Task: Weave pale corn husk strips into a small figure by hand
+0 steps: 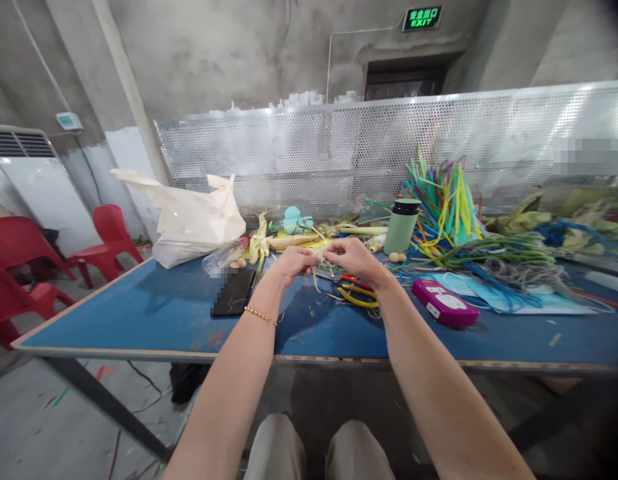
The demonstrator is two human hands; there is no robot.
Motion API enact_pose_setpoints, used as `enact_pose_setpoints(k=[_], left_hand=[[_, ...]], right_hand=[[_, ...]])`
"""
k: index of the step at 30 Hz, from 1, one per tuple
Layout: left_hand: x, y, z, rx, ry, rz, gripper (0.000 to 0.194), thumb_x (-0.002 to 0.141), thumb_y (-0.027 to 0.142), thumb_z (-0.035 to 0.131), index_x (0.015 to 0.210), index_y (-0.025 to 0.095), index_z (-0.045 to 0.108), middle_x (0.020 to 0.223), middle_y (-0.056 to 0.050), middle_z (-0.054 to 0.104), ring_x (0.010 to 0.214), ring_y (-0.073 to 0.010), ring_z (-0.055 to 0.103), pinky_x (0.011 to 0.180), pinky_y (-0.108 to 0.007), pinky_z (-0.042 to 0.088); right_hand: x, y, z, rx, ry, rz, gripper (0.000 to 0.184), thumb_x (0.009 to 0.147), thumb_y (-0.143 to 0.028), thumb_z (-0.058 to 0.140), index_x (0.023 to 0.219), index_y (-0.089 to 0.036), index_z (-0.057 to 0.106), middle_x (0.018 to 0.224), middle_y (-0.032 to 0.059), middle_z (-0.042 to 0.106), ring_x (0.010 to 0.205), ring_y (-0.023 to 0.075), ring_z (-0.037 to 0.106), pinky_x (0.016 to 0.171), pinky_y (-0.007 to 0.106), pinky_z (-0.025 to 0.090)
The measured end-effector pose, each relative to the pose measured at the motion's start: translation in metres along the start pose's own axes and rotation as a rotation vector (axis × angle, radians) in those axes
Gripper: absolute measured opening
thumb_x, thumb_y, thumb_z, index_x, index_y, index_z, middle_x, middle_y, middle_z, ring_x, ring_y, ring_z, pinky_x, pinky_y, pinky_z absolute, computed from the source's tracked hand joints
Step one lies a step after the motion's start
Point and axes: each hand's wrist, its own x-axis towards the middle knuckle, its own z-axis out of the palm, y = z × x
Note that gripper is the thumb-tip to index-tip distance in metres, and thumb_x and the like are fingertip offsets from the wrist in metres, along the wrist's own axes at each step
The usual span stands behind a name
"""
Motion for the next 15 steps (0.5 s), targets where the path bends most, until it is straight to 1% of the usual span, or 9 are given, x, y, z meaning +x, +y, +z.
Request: enact_pose_setpoints(k=[5, 10, 15], left_hand=[[0.0002, -0.0004, 0.0005, 0.002, 0.009, 0.004, 0.02, 0.068, 0.006, 0.071, 0.056, 0.013, 0.057, 0.053, 0.003, 0.05, 0.048, -0.0058, 0.043, 0.052, -0.025, 0.031], [-0.0011, 0.0005, 0.0008, 0.014, 0.001, 0.004, 0.019, 0.068, 0.004, 0.069, 0.056, 0.013, 0.058, 0.054, 0.002, 0.052, 0.049, -0.0062, 0.043, 0.053, -0.025, 0.031], [-0.0017, 0.0011, 0.001, 0.016, 0.004, 0.008, 0.02, 0.069, 0.004, 0.069, 0.054, 0.013, 0.057, 0.053, 0.002, 0.05, 0.048, -0.0066, 0.043, 0.052, -0.026, 0.031]], right_hand=[[-0.0012, -0.0027, 0.0014, 0.011, -0.02, 0.007, 0.026, 0.072, -0.038, 0.062, 0.068, -0.014, 0.068, 0.059, 0.0004, 0.059, 0.057, 0.0117, 0.047, 0.056, 0.026, 0.033], [-0.0011, -0.0026, 0.0004, -0.011, 0.033, -0.002, 0.026, 0.072, -0.038, 0.062, 0.069, -0.014, 0.069, 0.06, 0.0008, 0.06, 0.058, 0.0119, 0.047, 0.057, 0.026, 0.034], [-0.0012, -0.0041, 0.001, -0.023, 0.009, 0.005, 0.025, 0.072, -0.037, 0.061, 0.067, -0.014, 0.068, 0.058, 0.0005, 0.059, 0.057, 0.0119, 0.047, 0.056, 0.026, 0.034]])
